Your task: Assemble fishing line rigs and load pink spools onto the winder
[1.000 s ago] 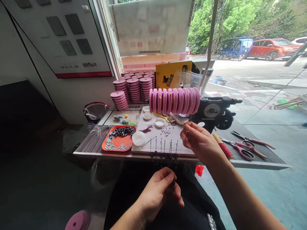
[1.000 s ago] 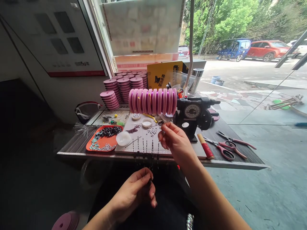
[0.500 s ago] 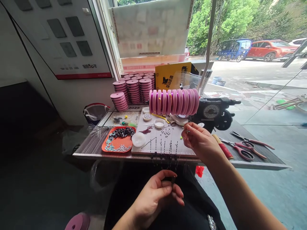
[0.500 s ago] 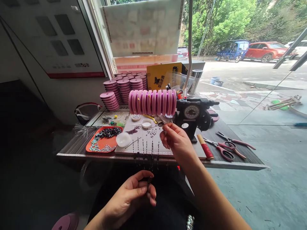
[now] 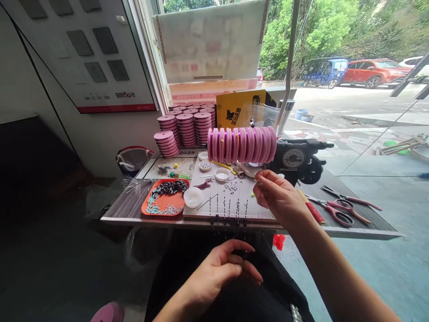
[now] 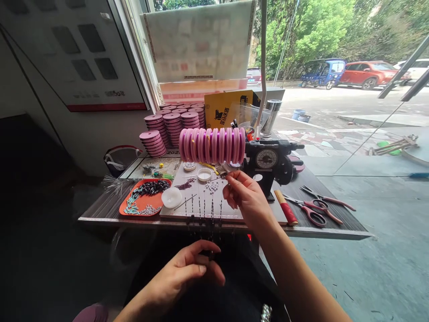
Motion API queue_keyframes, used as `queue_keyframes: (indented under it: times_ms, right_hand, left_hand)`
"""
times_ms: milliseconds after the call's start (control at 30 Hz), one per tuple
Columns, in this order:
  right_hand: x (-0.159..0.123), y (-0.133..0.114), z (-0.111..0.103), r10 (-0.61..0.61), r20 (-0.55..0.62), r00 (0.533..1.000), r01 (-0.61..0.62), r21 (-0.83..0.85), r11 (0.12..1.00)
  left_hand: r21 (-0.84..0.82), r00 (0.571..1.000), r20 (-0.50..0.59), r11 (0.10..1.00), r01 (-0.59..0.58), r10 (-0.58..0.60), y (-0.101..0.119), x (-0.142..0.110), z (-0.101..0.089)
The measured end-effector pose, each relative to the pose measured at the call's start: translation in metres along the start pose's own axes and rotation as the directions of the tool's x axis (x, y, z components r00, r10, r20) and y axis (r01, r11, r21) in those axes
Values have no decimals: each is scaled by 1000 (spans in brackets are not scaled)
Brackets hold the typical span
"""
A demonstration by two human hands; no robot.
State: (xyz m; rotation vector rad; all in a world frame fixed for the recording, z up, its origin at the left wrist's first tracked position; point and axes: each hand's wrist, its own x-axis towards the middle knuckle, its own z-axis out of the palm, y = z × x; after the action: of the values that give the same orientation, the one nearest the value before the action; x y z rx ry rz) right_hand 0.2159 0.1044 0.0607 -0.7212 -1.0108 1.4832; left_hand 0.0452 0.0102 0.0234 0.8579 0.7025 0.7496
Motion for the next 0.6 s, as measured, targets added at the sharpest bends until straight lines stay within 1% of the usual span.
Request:
queue_keyframes:
  times_ms: [67, 100, 133, 167, 233, 333, 400, 500, 533, 600]
  right_hand:
    - [1, -2, -1, -15, 26, 1000, 16, -44, 999]
    - [1, -4, -1, -20, 31, 999, 22, -63, 998]
    - [1, -5, -2, -23, 30, 999, 25, -77, 997]
    - [1, -6, -2, -23, 26, 999, 25, -86, 996]
    - [1, -8, -3, -13, 16, 1000, 14, -96, 995]
    - [-2, -10, -3, 25, 35, 999, -22, -81, 996]
    - [-4, -11, -2, 68, 87, 994, -64, -46, 997]
    - [-7, -12, 0, 96, 148, 984, -94, -25, 995]
    - [-8, -12, 1, 94, 147, 985, -89, -35, 995]
    - [-8, -12, 3, 75, 109, 991, -68, -60, 996]
  left_hand:
    - [156, 997, 77, 987, -43, 31, 17, 11, 5]
    - [186, 993, 104, 980, -69, 50, 25, 19, 9]
    - [164, 990, 119, 981, -100, 81, 33, 28, 14]
    - [110, 987, 109, 985, -131, 119, 41, 38, 18]
    - [48, 986, 31, 986, -162, 161, 53, 57, 28]
    - [0, 980, -73, 982, -186, 186, 64, 77, 38]
    - [-9, 978, -89, 981, -192, 191, 67, 82, 41]
    - [21, 970, -99, 975, -219, 220, 66, 78, 40]
    - [31, 968, -104, 973, -228, 230, 65, 75, 39]
    - [46, 968, -116, 975, -218, 222, 59, 67, 36]
